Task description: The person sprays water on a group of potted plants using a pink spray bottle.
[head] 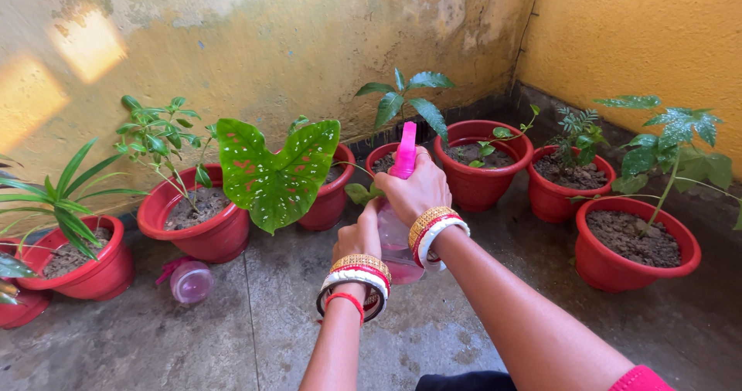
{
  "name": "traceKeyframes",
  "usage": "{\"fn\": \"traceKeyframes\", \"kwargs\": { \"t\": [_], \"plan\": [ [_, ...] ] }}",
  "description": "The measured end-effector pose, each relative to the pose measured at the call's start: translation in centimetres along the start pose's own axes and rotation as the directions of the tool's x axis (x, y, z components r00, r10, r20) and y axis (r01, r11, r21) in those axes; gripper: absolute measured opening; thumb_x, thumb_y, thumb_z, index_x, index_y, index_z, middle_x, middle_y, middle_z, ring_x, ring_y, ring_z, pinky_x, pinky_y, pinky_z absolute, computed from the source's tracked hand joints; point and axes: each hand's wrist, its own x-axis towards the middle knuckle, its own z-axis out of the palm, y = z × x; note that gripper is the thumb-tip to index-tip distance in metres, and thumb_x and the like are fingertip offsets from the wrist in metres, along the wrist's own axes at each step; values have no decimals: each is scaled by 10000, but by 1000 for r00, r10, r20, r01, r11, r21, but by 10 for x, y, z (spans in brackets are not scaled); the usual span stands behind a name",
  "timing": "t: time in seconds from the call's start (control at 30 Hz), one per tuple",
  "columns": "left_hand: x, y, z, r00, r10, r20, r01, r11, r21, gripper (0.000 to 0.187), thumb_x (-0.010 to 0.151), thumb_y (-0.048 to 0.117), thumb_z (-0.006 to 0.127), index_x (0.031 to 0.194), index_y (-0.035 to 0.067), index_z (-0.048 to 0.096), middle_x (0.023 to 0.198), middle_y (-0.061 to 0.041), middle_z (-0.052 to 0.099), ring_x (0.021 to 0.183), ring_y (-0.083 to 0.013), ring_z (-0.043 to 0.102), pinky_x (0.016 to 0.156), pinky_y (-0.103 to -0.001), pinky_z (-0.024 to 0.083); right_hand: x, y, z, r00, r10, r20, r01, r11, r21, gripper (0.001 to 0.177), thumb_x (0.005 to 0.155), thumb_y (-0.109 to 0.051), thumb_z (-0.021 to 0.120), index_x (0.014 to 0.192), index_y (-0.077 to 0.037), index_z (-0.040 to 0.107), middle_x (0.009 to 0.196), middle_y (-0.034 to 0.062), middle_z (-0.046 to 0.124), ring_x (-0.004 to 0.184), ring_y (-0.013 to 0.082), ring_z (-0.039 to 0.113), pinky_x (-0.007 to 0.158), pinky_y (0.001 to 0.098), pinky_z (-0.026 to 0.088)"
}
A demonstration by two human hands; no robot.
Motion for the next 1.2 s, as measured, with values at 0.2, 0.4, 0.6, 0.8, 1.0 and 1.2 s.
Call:
{"fn": "traceKeyframes", "kwargs": {
  "t": [0.2,0.4,0.6,0.8,1.0,1.2],
  "plan": [
    [17,-3,11,999,13,-29,-14,1000,-25,884,725,768,542,1204,62,770,1318,-250,676,1278,-394,615,1094,-422,447,-2,-9,-12,1000,25,-5,-26,990,-139,441,679,-388,743,1029,-130,669,1001,158,749,1009,389,699,924,489,516],
    [31,-7,14,998,54,-20,-54,998,11,940,718,782,556,1213,5,745,1290,-252,709,1269,-383,640,1089,-417,457,-8,-7,-12,998,50,-35,-51,998,-22,482,673,-411,735,1066,-142,655,959,146,762,965,372,719,902,474,532],
    [30,-5,17,998,67,-10,-67,998,9,961,747,808,529,1249,12,725,1323,-230,688,1303,-360,605,1104,-396,427,-6,-2,-13,995,72,-63,-73,997,-13,528,665,-379,736,1133,-155,637,971,147,760,967,366,720,906,471,530],
    [40,-8,21,990,137,16,-137,990,7,893,748,759,530,1253,46,717,1315,-213,691,1303,-333,604,1093,-398,418,-3,-2,-14,992,80,-101,-85,995,-48,540,689,-360,724,1172,-138,633,998,174,753,996,376,716,923,473,528],
    [50,-13,25,988,150,42,-152,987,54,914,786,768,508,1209,-3,757,1243,-267,744,1243,-361,661,1082,-404,438,-5,-1,-17,986,117,-116,-124,991,-54,527,694,-343,721,1171,-139,633,1007,172,753,990,385,710,933,473,524],
    [51,-17,25,987,150,54,-152,988,18,923,764,764,521,1238,2,736,1266,-252,724,1244,-352,659,1069,-402,448,-10,4,-16,978,118,-172,-113,993,37,537,658,-334,740,1143,-131,630,1022,148,748,997,365,708,919,470,521]
  ]
}}
